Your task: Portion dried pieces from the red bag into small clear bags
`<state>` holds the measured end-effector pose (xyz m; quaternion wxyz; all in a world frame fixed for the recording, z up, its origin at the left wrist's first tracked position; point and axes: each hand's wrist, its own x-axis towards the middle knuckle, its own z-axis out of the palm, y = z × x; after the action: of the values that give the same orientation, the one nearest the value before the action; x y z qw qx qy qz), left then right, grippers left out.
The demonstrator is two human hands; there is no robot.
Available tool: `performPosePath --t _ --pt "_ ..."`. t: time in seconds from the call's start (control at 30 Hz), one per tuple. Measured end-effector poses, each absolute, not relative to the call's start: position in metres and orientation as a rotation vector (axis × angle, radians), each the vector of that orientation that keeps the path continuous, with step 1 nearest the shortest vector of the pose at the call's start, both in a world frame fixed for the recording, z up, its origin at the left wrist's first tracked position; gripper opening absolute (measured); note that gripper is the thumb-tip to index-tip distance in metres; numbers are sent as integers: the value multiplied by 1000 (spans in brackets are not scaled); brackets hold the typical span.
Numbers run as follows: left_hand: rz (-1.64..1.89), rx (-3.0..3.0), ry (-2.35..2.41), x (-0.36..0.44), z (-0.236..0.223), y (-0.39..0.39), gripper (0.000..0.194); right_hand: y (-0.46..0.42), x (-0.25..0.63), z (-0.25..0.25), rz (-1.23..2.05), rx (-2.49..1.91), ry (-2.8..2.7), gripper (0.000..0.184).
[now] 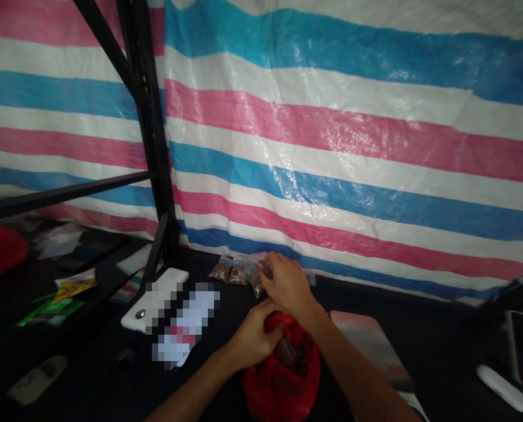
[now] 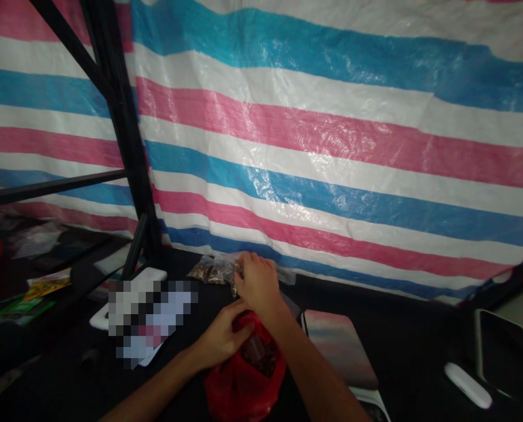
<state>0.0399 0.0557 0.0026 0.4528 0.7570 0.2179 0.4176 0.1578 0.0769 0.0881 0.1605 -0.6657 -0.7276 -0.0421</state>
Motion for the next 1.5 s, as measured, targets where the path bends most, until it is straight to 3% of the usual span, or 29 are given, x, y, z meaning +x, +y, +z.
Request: performPosePath --t 0.27,0.5,0.73,0.8,0.93,1.0,1.33,1.5 --pt "1117 1952 759 36 -1 67 26 98 173 71 -12 -1967 -2138 29" --pt "1319 2118 1169 27 -10 79 31 88 208 56 122 -1973 -2319 22" --pt "1455 2152 978 25 3 73 25 70 219 74 29 -1947 -2053 21" --pt "1419 2152 915 26 3 71 39 59 219 84 22 -1895 -2006 20" --pt "1270 2210 800 28 -5 67 84 38 201 86 192 -1667 -1968 4" --pt "1259 2220 769 29 -9 66 91 29 186 79 272 -1595 -1837 4" --pt "1200 2332 744 22 -1 66 60 1 171 57 88 -1587 -1615 23" --pt "1284 2052 923 21 2 64 49 -4 207 54 212 -1668 -1576 22"
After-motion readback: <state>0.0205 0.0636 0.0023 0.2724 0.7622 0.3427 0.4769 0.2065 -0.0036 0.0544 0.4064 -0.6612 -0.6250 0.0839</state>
